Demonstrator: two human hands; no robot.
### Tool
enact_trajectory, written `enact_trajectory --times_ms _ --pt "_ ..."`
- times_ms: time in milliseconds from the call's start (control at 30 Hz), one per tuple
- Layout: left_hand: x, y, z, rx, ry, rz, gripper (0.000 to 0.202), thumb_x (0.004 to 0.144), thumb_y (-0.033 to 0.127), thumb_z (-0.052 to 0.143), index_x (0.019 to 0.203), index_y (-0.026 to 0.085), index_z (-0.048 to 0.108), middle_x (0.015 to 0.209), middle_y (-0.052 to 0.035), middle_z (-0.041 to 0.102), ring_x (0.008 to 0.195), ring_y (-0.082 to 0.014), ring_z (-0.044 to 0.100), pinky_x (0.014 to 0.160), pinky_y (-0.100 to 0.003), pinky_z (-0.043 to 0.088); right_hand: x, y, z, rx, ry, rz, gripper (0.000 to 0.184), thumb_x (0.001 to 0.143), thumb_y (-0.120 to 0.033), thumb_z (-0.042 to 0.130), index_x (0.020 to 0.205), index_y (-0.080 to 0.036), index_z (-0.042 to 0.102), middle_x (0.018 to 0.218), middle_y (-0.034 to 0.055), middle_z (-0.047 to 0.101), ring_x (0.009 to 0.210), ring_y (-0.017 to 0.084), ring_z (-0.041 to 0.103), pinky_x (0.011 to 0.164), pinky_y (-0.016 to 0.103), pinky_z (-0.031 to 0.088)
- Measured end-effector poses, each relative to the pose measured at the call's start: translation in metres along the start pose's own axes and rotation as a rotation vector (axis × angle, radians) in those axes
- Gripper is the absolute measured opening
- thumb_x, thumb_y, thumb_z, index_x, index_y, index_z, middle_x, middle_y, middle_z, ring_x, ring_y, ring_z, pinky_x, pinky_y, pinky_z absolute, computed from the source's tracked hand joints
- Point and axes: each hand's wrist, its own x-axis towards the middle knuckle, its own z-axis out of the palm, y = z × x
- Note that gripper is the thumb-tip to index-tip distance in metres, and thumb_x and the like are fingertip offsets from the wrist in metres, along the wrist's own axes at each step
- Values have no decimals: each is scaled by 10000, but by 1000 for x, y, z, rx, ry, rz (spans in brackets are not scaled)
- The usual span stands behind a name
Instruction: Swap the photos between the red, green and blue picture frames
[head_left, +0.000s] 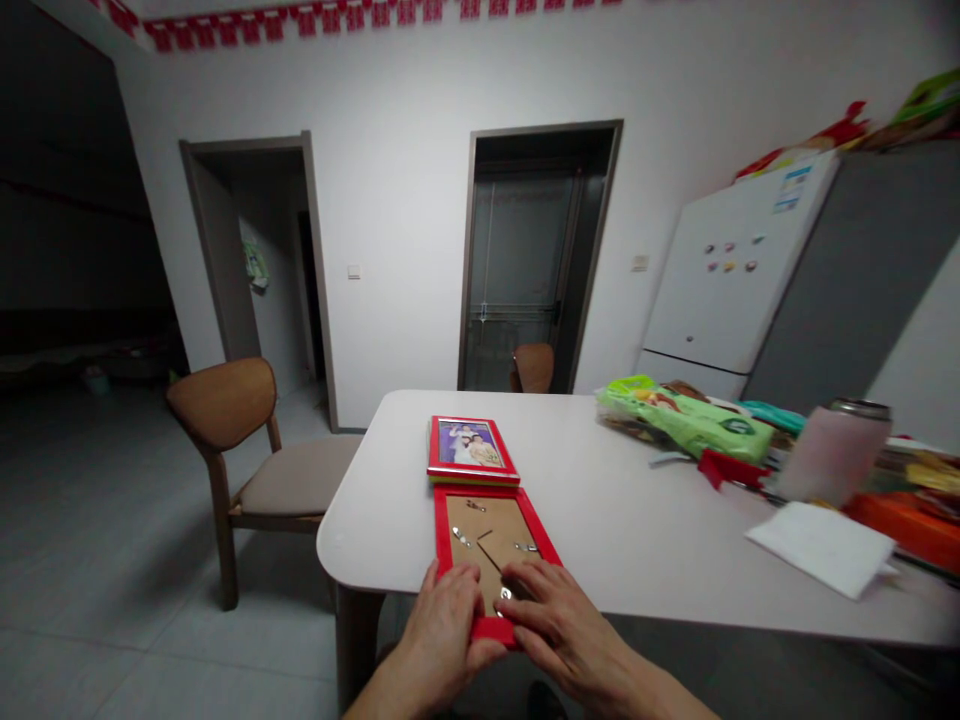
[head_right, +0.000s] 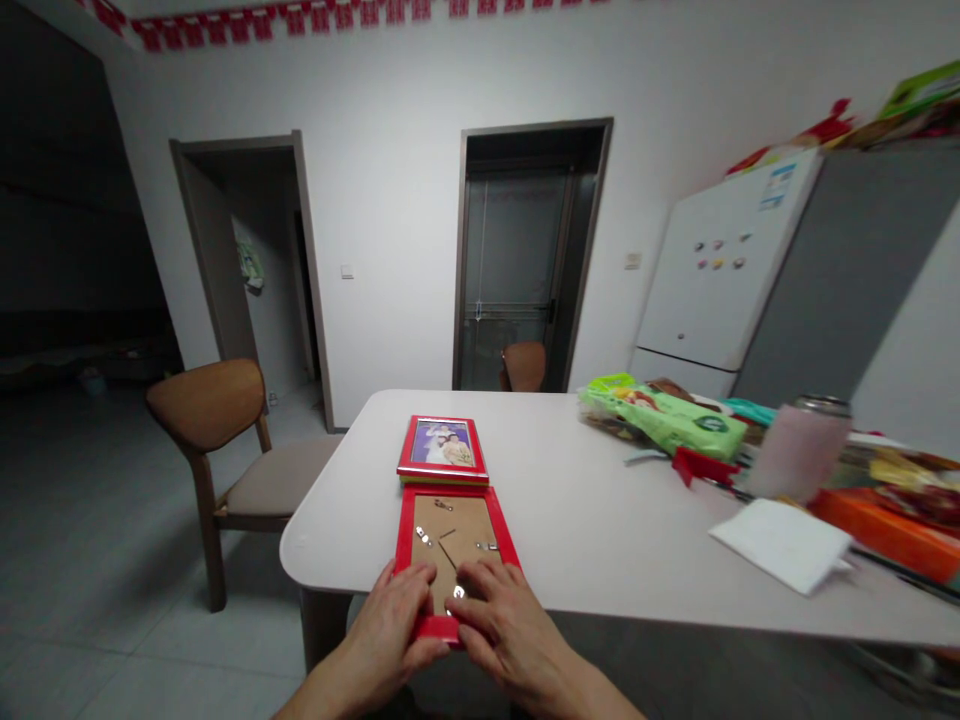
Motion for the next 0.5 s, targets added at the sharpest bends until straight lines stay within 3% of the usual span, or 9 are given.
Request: enact_trajectory --times_ms 167,333,500 --pt "-2 1 -2 -20 -9 1 457 663 325 636 1056 140 494 1225 -118 436 1146 -221 360 997 -427 195 -2 0 -5 0 -30 -45 223 748 -306 443 922 -250 572 1020 53 486 971 204 398 839 361 324" --pt "-3 -4 3 -22 -10 25 405 659 327 639 998 139 524 1234 -114 427 1152 -215 351 1000 -413 188 -6 5 -3 -16 -91 -63 371 667 -308 535 1035 -262 520 1100 65 467 1011 243 377 859 403 301" --pt "-3 -8 6 -43 9 39 403 638 344 657 971 152 537 1224 -103 441 1142 -214 364 997 -412 190 -8 6 -6 27 -116 -63 316 689 -287 506 1001 -253 544 1050 62 499 993 223 393 867 382 299"
